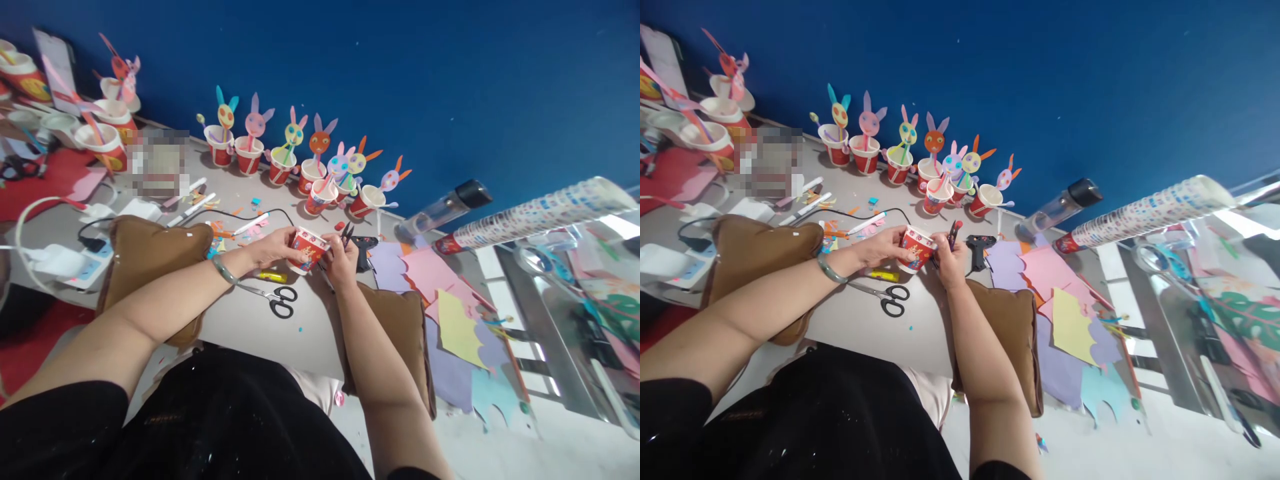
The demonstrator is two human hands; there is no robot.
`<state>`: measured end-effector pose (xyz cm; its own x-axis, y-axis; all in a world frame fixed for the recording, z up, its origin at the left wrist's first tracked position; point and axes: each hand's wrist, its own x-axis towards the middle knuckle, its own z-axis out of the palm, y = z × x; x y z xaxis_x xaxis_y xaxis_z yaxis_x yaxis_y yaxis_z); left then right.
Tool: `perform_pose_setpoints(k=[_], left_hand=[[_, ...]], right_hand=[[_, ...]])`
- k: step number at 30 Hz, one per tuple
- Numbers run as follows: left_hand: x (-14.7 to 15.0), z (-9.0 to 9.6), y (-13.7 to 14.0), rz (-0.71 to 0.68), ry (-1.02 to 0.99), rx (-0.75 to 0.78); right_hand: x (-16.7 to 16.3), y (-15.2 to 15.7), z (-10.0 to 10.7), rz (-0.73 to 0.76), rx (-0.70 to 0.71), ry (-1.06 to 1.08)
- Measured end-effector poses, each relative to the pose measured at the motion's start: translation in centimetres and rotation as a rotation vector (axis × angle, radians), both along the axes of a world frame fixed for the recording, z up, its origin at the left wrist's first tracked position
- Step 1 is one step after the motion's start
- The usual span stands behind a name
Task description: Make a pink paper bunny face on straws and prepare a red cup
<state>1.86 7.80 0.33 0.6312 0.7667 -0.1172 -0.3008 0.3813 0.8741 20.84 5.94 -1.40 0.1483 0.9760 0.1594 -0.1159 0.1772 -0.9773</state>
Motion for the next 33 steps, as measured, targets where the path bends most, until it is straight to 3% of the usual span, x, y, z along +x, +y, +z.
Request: perform_pose_setpoints(k=[7,9,12,14,17,24,27,30,33], left_hand=[[0.3,-1.3,0.1,0.222,0.131,0.332],[0.3,-1.9,0.2,0.354,0.221,0.577],[0.0,-2.1,0.1,0.568,0.361,1.103],[-0.3,-1.9,0.0,0.661,0.424,1.406],[-0.6,-1.4,-0.3,0.728,0.465,1.661],[-0.2,-0.8,-1.3,0.619,0.406,1.942],[-0.1,-1.0,-1.7,0.539,0.409,1.925],[-0.3,-1.3,-2.0,0.383,0.409,1.806],[-0.4,-1.5,-2.0,0.315,0.426,1.74]], right_hand=[[-0.1,-1.1,0.9,-0.047,0.365,-0.417],[-0.3,-1.4,1.0,-0.069,0.477,-0.503],[-0.5,-1.5,0.8,-0.112,0.681,-0.59],[-0.7,-1.4,0.7,-0.13,0.735,-0.584],[-0.6,-1.3,0.4,-0.148,0.615,-0.457],[0.0,-0.3,-0.6,-0.11,0.14,0.027],[0.0,-0.1,-0.6,-0.042,0.024,0.188],[0.0,-0.1,-0.4,0.005,0.005,0.22],[0.1,-0.1,-0.3,0.022,0.012,0.204]])
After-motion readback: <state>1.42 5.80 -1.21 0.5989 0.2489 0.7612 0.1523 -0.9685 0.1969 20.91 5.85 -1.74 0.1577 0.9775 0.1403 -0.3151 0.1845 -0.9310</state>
